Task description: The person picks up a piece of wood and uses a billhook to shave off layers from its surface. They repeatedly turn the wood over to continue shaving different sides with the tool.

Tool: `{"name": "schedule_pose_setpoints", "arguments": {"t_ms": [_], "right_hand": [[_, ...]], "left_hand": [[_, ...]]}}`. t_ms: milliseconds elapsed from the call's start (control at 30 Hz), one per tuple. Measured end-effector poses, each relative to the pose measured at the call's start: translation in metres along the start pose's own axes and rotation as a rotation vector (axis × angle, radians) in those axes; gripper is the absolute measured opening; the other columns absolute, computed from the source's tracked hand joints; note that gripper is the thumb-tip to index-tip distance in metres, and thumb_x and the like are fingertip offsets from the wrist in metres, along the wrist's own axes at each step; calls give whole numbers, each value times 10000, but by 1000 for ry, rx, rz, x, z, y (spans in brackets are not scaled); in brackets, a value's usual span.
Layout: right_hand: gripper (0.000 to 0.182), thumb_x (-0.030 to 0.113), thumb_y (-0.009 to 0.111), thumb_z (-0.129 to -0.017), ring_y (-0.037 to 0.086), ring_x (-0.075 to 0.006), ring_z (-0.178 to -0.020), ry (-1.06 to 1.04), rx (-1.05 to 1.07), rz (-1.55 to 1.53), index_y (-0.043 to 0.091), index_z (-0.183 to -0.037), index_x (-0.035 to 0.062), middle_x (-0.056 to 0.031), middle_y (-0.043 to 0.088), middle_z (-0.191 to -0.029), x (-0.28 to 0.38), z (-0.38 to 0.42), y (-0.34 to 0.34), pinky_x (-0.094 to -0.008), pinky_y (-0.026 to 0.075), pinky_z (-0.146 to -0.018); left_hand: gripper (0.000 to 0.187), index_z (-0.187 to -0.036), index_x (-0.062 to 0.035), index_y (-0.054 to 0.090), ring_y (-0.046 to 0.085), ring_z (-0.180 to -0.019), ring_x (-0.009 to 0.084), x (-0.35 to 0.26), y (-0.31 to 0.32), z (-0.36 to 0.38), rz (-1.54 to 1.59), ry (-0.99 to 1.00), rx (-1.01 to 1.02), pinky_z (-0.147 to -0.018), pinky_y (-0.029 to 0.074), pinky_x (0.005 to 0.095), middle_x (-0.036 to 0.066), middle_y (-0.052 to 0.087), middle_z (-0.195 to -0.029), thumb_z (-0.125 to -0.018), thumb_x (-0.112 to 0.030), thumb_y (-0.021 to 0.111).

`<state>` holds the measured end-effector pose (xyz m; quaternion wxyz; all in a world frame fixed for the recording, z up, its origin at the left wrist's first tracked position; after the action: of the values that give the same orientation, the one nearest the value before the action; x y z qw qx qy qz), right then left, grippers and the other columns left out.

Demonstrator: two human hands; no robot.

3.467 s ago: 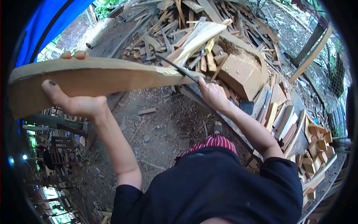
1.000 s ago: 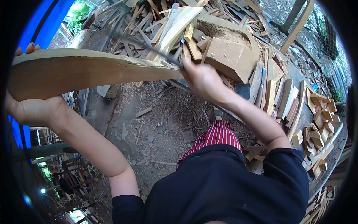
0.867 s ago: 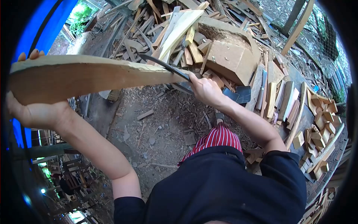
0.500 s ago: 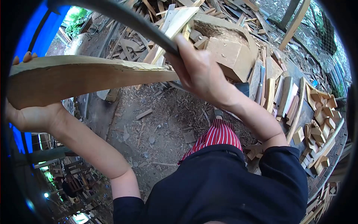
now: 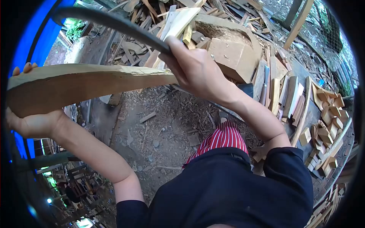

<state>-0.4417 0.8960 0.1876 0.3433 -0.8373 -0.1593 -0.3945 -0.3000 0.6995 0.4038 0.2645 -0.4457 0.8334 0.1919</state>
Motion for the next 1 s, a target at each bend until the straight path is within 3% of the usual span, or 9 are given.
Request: {"name": "schedule_pose_setpoints", "arguments": {"t_ms": [67, 200, 367, 533, 600, 700, 767, 833, 1000], "right_hand": [[169, 152, 532, -938, 601, -383, -571, -103, -178, -41, 444, -1023, 36, -215, 565, -625, -2, 4, 0, -466, 434, -479], [257, 111, 465, -886, 630, -351, -539, 220, 187, 438, 467, -1138, 62, -165, 624, -624, -140, 85, 91, -480, 490, -473], [209, 217, 484, -946, 623, -418, -644, 178, 180, 290, 464, -1054, 39, -212, 628, -697, -134, 72, 79, -522, 474, -558], [179, 196, 487, -955, 616, -408, -611, 143, 147, 89, 458, -1032, 37, -226, 596, -674, -26, 14, 13, -504, 451, -540], [171, 186, 485, -959, 615, -387, -580, -103, -163, 11, 443, -1028, 36, -225, 560, -627, 9, 5, -10, -474, 441, -510], [192, 194, 488, -956, 617, -367, -566, -17, -66, 15, 433, -1045, 33, -204, 554, -605, -30, 27, 20, -449, 455, -492], [212, 205, 489, -952, 626, -384, -603, 213, 210, 323, 432, -1064, 35, -209, 587, -643, -114, 73, 77, -483, 472, -524], [205, 121, 435, -904, 625, -413, -606, 287, 204, 320, 448, -1096, 49, -196, 632, -670, -156, 96, 92, -511, 497, -538], [219, 225, 488, -951, 617, -443, -681, 210, 196, 204, 437, -1049, 37, -247, 615, -712, -125, 67, 69, -541, 468, -595]], "left_hand": [[689, -1133, 102, 537, 592, -989, 376, -1, 2, 1, 2, 11, 3, -906, 467, 456, 302, 606, -1016, -833, -514, 458], [681, -1116, 88, 542, 587, -969, 360, -13, 8, 18, -38, 60, -74, -895, 473, 459, 268, 592, -1004, -841, -530, 460], [633, -1088, 40, 564, 582, -947, 359, -12, 16, 19, -35, 73, -72, -865, 477, 471, 201, 566, -1055, -862, -541, 456], [602, -1075, 81, 569, 574, -943, 345, -8, 10, 14, 25, 23, 16, -865, 469, 449, 251, 577, -994, -851, -471, 480], [644, -1091, 90, 555, 583, -956, 343, -8, 15, 15, -10, 38, 5, -882, 470, 439, 259, 584, -985, -850, -501, 472], [676, -1108, 87, 541, 592, -966, 342, -6, 10, 10, 17, 24, 13, -892, 472, 437, 258, 584, -1001, -848, -533, 470], [667, -1109, 75, 541, 590, -963, 344, -3, -7, 2, 81, -3, 33, -886, 474, 444, 247, 576, -1025, -847, -535, 476], [630, -1115, 43, 538, 575, -957, 344, -1, -19, 3, 245, -10, 87, -874, 466, 461, 222, 565, -1055, -845, -524, 490], [584, -1133, -1, 521, 531, -968, 336, -3, -13, 15, 117, 10, -17, -915, 434, 476, 186, 553, -1094, -858, -515, 499]]}}
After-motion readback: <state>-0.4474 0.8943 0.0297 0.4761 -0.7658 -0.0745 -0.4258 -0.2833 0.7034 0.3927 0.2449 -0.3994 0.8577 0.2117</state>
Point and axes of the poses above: each hand's wrist, its own z-axis away from the middle knuckle, its own y-axis out of the palm, x = y × z, the point moved 5 cm from there along -z, towards the middle knuckle
